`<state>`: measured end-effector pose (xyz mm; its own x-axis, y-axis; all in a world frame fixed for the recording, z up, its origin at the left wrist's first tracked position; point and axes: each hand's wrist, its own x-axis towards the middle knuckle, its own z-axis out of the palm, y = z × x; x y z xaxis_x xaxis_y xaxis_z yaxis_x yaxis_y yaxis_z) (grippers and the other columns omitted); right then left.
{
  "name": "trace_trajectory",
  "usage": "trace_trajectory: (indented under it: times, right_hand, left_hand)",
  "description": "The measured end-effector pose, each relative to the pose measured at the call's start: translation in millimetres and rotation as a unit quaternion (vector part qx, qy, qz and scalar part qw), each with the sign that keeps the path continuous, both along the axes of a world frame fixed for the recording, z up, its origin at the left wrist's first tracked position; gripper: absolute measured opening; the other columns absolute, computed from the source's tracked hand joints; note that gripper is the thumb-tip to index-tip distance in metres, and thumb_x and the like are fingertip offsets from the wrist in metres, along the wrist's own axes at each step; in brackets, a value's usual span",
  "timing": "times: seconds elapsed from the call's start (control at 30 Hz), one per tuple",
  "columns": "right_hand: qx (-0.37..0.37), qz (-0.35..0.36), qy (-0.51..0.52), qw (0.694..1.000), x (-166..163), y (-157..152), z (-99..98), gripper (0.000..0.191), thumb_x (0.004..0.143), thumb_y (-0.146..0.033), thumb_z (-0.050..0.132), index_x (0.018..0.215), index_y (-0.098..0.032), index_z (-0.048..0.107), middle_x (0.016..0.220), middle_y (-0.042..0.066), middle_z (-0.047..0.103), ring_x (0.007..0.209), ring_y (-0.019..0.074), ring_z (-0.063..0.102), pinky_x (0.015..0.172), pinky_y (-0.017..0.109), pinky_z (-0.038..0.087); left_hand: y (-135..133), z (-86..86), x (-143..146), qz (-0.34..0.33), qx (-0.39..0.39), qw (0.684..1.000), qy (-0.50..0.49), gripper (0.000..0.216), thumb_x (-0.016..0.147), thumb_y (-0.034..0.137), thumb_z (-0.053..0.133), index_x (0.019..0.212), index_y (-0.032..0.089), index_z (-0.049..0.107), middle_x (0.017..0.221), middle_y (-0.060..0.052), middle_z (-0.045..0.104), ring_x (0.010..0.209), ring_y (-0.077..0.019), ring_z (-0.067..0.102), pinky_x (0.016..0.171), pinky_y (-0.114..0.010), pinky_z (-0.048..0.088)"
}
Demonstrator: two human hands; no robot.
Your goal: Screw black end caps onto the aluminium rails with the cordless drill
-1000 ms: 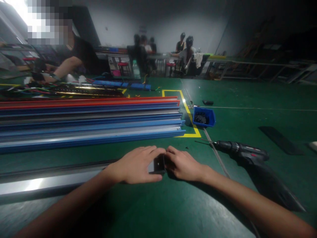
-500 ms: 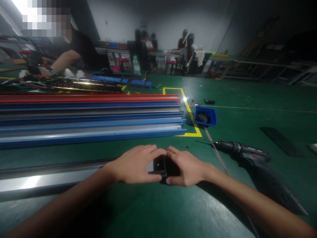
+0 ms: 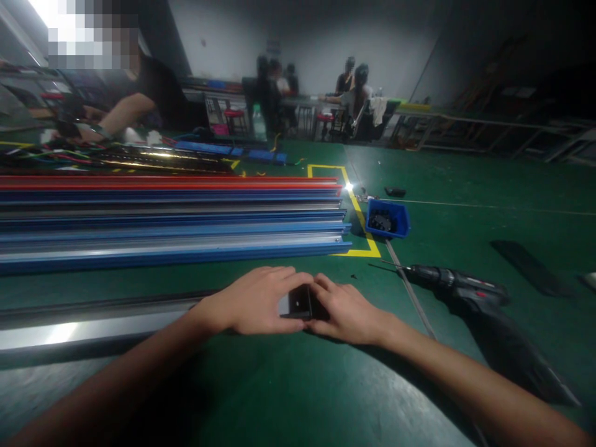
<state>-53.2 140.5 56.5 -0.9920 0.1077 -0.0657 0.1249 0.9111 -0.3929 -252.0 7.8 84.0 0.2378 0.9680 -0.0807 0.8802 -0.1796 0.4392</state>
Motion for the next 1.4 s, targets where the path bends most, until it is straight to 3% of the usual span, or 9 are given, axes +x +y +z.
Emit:
trace_trajectory:
  times: [0.3,0.53,0.77,0.97,1.27,1.4]
  right_hand:
    - [0.001,-0.001,0.008,1.0,-1.5,-0.1,-7.4,0.073,0.093,-0.05,0.064,0.149,-0.009,0.04,0.119,0.016,0.058,0.091,0.0291,0.066,0.074,0.044,0.057]
    - [0.007,-0.01,0.004,1.0,-1.6,-3.8,-6.9,0.067,0.091,-0.051,0.068,0.14,-0.008,0.051,0.119,0.018,0.058,0.095,0.032,0.068,0.078,0.047,0.059]
    - [-0.037,0.034,-0.026,0.998,6.3,15.5,14.8,0.096,0.08,-0.064,0.079,0.151,-0.008,0.047,0.124,0.02,0.06,0.098,0.032,0.068,0.082,0.043,0.057]
    - [-0.07,0.036,-0.017,0.997,12.1,41.8,31.6,0.089,0.077,-0.055,0.085,0.148,-0.012,0.054,0.13,0.017,0.063,0.11,0.0315,0.065,0.09,0.04,0.053]
    - [-0.045,0.032,-0.015,0.998,2.2,20.5,13.6,0.072,0.079,-0.061,0.08,0.127,-0.011,0.063,0.11,0.011,0.062,0.086,0.0248,0.065,0.072,0.036,0.052]
    - [-0.031,0.027,-0.002,0.999,0.5,17.2,9.3,0.076,0.077,-0.062,0.081,0.128,-0.011,0.06,0.111,0.012,0.062,0.085,0.0251,0.065,0.069,0.036,0.052]
  left_hand:
    - [-1.0,-0.9,1.8,0.015,-0.001,1.0,-0.009,0.055,0.089,0.064,0.061,0.132,0.03,0.054,0.112,-0.004,0.063,0.1,-0.0254,0.061,0.087,-0.041,0.048]
    - [-1.8,-4.1,1.2,0.025,-0.01,1.0,-0.015,0.052,0.089,0.062,0.064,0.13,0.031,0.055,0.114,-0.003,0.063,0.104,-0.0249,0.061,0.088,-0.039,0.047]
    - [-2.7,-6.4,-0.6,0.032,-0.022,0.999,-0.01,0.053,0.088,0.058,0.066,0.134,0.033,0.053,0.117,-0.003,0.062,0.106,-0.0253,0.061,0.089,-0.04,0.047]
    - [-2.5,-2.9,0.2,0.039,-0.023,0.999,-0.019,0.052,0.087,0.053,0.068,0.134,0.035,0.053,0.121,-0.001,0.063,0.11,-0.025,0.062,0.094,-0.041,0.048]
    - [-8.2,1.7,8.2,0.034,-0.019,0.999,-0.016,0.056,0.086,0.053,0.068,0.134,0.028,0.054,0.119,-0.005,0.064,0.109,-0.0261,0.063,0.091,-0.039,0.049]
    - [-8.0,1.8,8.6,0.024,-0.016,0.999,-0.015,0.054,0.086,0.053,0.068,0.132,0.027,0.054,0.115,-0.004,0.065,0.105,-0.026,0.064,0.088,-0.039,0.048]
